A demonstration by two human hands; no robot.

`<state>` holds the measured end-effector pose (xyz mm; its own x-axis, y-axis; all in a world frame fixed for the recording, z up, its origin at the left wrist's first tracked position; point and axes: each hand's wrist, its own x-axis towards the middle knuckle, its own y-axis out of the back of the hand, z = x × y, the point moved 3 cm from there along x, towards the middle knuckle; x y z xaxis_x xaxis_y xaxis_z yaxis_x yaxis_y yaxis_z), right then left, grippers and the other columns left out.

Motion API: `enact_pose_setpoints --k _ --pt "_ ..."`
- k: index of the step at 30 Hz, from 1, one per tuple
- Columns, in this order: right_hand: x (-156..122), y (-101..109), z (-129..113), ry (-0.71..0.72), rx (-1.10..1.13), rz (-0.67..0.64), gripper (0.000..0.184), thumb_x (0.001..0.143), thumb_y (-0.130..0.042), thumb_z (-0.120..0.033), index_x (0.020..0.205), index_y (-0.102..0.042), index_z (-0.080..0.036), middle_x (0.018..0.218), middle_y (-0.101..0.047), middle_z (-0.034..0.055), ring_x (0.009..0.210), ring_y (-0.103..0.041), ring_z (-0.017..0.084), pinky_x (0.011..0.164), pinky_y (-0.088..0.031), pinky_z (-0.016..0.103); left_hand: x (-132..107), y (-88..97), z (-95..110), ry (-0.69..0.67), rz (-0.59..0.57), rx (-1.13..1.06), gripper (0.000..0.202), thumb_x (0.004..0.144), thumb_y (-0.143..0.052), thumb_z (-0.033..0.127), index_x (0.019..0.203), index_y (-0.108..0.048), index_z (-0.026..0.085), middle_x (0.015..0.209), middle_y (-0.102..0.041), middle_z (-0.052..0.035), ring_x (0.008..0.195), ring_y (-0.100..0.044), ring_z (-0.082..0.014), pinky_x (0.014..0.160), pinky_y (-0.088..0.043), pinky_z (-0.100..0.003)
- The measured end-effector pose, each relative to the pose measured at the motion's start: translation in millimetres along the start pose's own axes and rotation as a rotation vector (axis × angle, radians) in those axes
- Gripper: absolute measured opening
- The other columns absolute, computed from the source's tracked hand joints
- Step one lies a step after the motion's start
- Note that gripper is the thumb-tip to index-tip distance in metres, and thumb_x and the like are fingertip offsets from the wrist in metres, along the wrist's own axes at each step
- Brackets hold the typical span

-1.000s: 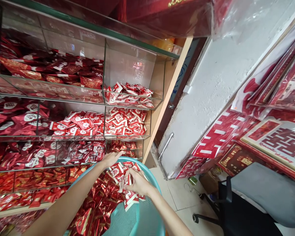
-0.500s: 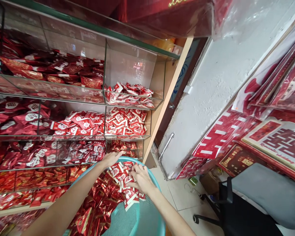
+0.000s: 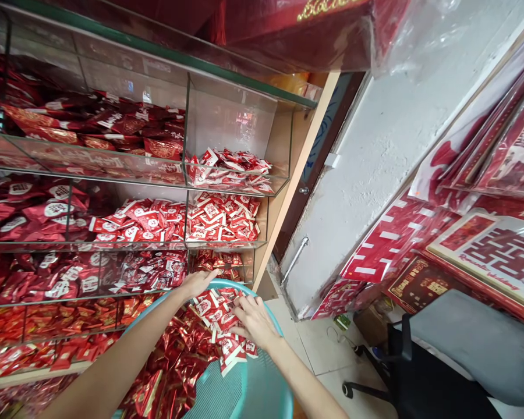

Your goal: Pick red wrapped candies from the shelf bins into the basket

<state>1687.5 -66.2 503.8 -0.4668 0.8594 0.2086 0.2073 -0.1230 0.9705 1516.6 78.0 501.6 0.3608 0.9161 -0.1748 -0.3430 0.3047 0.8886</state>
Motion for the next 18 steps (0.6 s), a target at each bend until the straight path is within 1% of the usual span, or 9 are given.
enact_pose_setpoints --k 4,7,9,12,14,15,16,18 --pt "5 -3 2 -0.016 -0.029 -0.002 0.030 0.088 -0.043 -0.045 0.103 -0.056 -0.023 0.106 -0.056 0.0055 0.095 -0.046 0.020 0.077 -0.032 0.033 0 0.1 1 0.007 -0.009 0.006 0.083 0.079 -0.006 0.070 0.100 -0.068 0.019 0.104 -0.067 -0.0140 0.101 -0.059 -0.0316 0.086 -0.042 -0.041" --pt "8 -4 4 -0.039 -0.026 0.002 0.030 0.088 -0.044 -0.044 0.106 -0.056 -0.023 0.106 -0.056 0.0061 0.095 -0.047 0.020 0.077 -0.032 0.034 -1 0.3 1 0.004 -0.017 -0.001 0.083 0.079 -0.005 0.070 0.100 -0.067 0.019 0.106 -0.067 -0.0141 0.102 -0.059 -0.0318 0.087 -0.041 -0.041" --pt "8 -4 5 -0.038 -0.013 -0.011 0.029 0.087 -0.047 -0.044 0.106 -0.056 -0.023 0.107 -0.056 0.0062 0.096 -0.047 0.021 0.077 -0.032 0.034 -1 0.6 1 0.003 -0.012 -0.001 0.083 0.079 -0.005 0.070 0.100 -0.067 0.020 0.105 -0.067 -0.0139 0.102 -0.059 -0.0316 0.088 -0.041 -0.041" --pt "7 4 6 -0.033 0.010 -0.047 0.032 0.082 -0.057 -0.042 0.108 -0.055 -0.025 0.108 -0.056 0.0056 0.097 -0.047 0.022 0.077 -0.033 0.035 -2 0.5 0 0.006 0.007 0.002 0.085 0.078 -0.003 0.070 0.099 -0.067 0.019 0.106 -0.067 -0.0140 0.102 -0.059 -0.0318 0.087 -0.041 -0.042" --pt "9 17 6 -0.031 0.044 -0.067 0.035 0.078 -0.062 -0.042 0.108 -0.056 -0.026 0.108 -0.056 0.0047 0.097 -0.047 0.022 0.078 -0.035 0.035 -2 -0.4 -1 0.001 0.007 -0.003 0.086 0.078 -0.001 0.071 0.096 -0.068 0.019 0.106 -0.067 -0.0145 0.101 -0.059 -0.0323 0.086 -0.042 -0.042" --pt "12 27 6 -0.032 0.068 -0.065 0.034 0.078 -0.062 -0.042 0.107 -0.056 -0.026 0.108 -0.056 0.0046 0.097 -0.048 0.022 0.078 -0.035 0.035 -1 -0.8 -1 0.000 0.007 -0.006 0.086 0.077 -0.001 0.071 0.095 -0.068 0.019 0.105 -0.067 -0.0147 0.101 -0.059 -0.0323 0.086 -0.042 -0.043" --pt "16 39 6 -0.033 0.094 -0.049 0.032 0.080 -0.060 -0.043 0.107 -0.057 -0.026 0.107 -0.057 0.0048 0.096 -0.048 0.022 0.078 -0.036 0.035 -1 -1.2 -2 -0.001 0.007 -0.010 0.086 0.077 -0.002 0.072 0.095 -0.068 0.018 0.105 -0.067 -0.0146 0.100 -0.059 -0.0322 0.086 -0.042 -0.043" --pt "32 68 5 -0.033 0.142 0.027 0.029 0.085 -0.052 -0.043 0.107 -0.057 -0.024 0.104 -0.058 0.0064 0.095 -0.049 0.022 0.079 -0.037 0.035 0 -1.6 -3 0.000 0.010 -0.019 0.086 0.077 -0.002 0.072 0.095 -0.067 0.019 0.105 -0.067 -0.0140 0.100 -0.060 -0.0316 0.086 -0.042 -0.043"
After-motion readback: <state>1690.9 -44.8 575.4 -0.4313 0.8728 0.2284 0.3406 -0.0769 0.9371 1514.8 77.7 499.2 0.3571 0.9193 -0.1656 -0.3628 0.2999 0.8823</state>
